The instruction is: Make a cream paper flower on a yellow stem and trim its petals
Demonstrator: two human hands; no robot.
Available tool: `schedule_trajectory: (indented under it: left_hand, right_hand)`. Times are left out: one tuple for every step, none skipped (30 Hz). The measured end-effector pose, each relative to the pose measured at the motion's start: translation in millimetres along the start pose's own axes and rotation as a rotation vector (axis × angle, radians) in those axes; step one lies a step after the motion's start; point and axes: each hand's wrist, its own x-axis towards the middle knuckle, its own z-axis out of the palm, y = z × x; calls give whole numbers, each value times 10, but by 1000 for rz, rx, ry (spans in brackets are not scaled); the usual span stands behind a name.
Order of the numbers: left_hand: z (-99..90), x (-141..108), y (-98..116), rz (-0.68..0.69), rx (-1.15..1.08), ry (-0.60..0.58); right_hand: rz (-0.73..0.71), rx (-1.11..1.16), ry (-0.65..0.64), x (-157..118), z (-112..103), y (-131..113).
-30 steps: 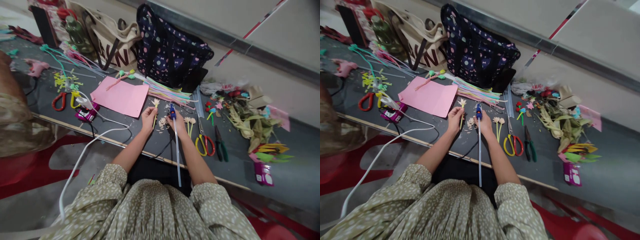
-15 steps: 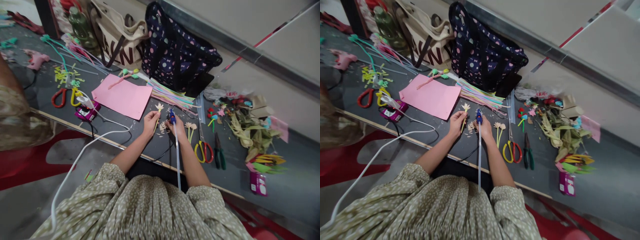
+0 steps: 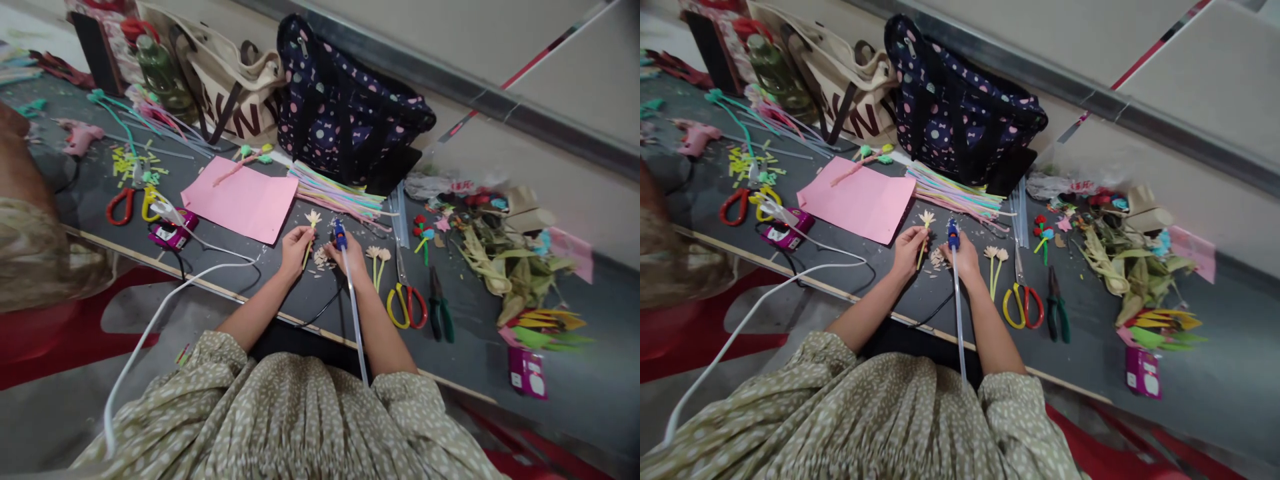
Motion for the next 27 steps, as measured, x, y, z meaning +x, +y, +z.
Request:
schedule_trajectory:
  left_hand:
    - [-3, 5, 1, 10, 1, 11]
    - [-6, 10, 3, 21, 1, 19]
    - [-9, 13, 5, 31, 0, 24]
    - [-10, 14, 8, 36, -2, 25]
    - [-10, 13, 11, 36, -3, 23]
    - [-9, 10, 15, 34, -3, 19]
    - [-7, 5, 18, 30, -1, 14]
    - [-3, -1, 21, 25, 2, 7]
    - [2, -8, 22, 18, 5, -1]
    - [7, -17, 21, 6, 9, -11]
    - [15, -27, 18, -13, 13, -25]
    - [23, -38, 12, -39, 15, -42]
    - [32, -51, 4, -72, 17, -64]
    - [43, -65, -3, -108, 15, -86]
    - [56, -81, -10, -143, 12, -110]
    - [71, -97, -13, -176, 10, -133]
    - [89, -115, -12, -204, 11, -154]
    - [110, -133, -5, -228, 20, -173]
    - [133, -152, 8, -243, 33, -184]
    - [159, -173, 26, -252, 57, -195]
    - [188, -193, 47, -256, 82, -194]
    - [218, -215, 69, -258, 109, -191]
    - [249, -236, 90, -258, 136, -182]
    - [278, -257, 108, -260, 159, -182]
    - [306, -276, 121, -258, 178, -185]
    - [332, -295, 130, -249, 196, -183]
    - [354, -311, 135, -241, 212, -183]
  right_hand:
    - [14, -34, -20, 2, 8, -29]
    - [28, -71, -32, 5, 18, -55]
    - [35, -101, -40, 8, 28, -75]
    - [39, -118, -42, 11, 37, -85]
    - [41, -114, -38, 12, 41, -86]
    - [41, -89, -30, 11, 41, -77]
    - [38, -43, -16, 6, 35, -63]
    - [31, 24, 3, -3, 23, -44]
    - [16, 107, 27, -17, 4, -27]
    - [-4, 198, 62, -36, -21, -14]
    - [-28, 293, 106, -59, -49, -9]
    - [-47, 382, 163, -85, -79, -13]
    - [-56, 458, 231, -111, -110, -27]
    - [-65, 520, 293, -135, -139, -49]
    - [-75, 579, 347, -155, -165, -77]
    - [-90, 626, 387, -169, -186, -108]
    - [-106, 661, 422, -178, -204, -137]
    - [-116, 686, 452, -180, -217, -164]
    - [-124, 702, 472, -178, -225, -185]
    - [-128, 716, 491, -173, -230, -201]
    - [-130, 728, 505, -168, -232, -212]
    - [-131, 739, 516, -162, -231, -219]
    - [-131, 749, 526, -159, -229, -222]
    - [-130, 755, 532, -156, -225, -222]
    - [-128, 759, 534, -155, -220, -220]
    - [-128, 765, 537, -154, -215, -217]
    - [-129, 771, 543, -153, -210, -211]
